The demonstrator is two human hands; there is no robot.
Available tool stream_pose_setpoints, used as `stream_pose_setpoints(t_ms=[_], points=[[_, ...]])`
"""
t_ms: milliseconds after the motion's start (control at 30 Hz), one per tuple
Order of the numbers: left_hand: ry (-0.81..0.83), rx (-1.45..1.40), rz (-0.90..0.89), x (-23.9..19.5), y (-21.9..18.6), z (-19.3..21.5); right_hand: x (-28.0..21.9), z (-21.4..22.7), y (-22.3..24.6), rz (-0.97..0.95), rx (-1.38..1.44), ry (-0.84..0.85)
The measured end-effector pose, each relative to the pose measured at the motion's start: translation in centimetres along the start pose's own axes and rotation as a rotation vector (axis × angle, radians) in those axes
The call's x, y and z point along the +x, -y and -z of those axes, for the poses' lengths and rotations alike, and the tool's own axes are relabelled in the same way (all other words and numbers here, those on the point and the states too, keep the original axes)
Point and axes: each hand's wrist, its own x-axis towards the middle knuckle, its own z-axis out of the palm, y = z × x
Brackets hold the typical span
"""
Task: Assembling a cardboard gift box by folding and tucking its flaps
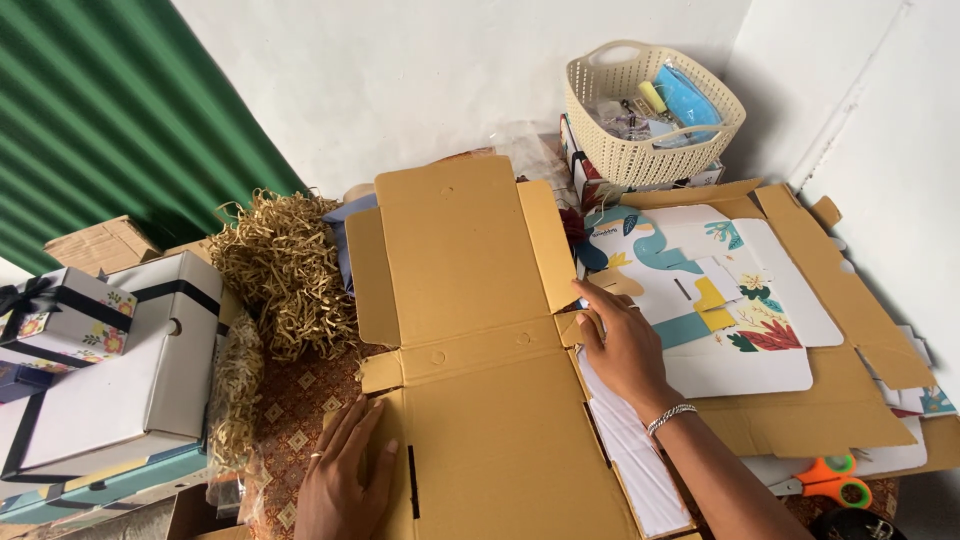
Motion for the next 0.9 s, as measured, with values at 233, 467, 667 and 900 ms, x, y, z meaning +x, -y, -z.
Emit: stream_pose_setpoints(t_ms=[233, 467, 667, 900], points=[[0.013, 0.005, 0.026, -0.1, 0.0, 0.1, -0.2, -0.2, -0.1, -0.004, -0.015, 0.002], [-0.031, -0.011, -0.036, 0.0, 0.2, -0.1, -0.7, -0.3, -0.2, 0.194, -0.059, -0.037], [-0.006, -0.026, -0.011, 0.0, 0.4, 0.0, -1.5, -0.2, -0.1, 0.208, -0.077, -0.006], [-0.021, -0.032, -0.043, -0.1, 0.3, 0.1, -3.0, 0.2, 0.1, 0.181, -0.134, 0.192]])
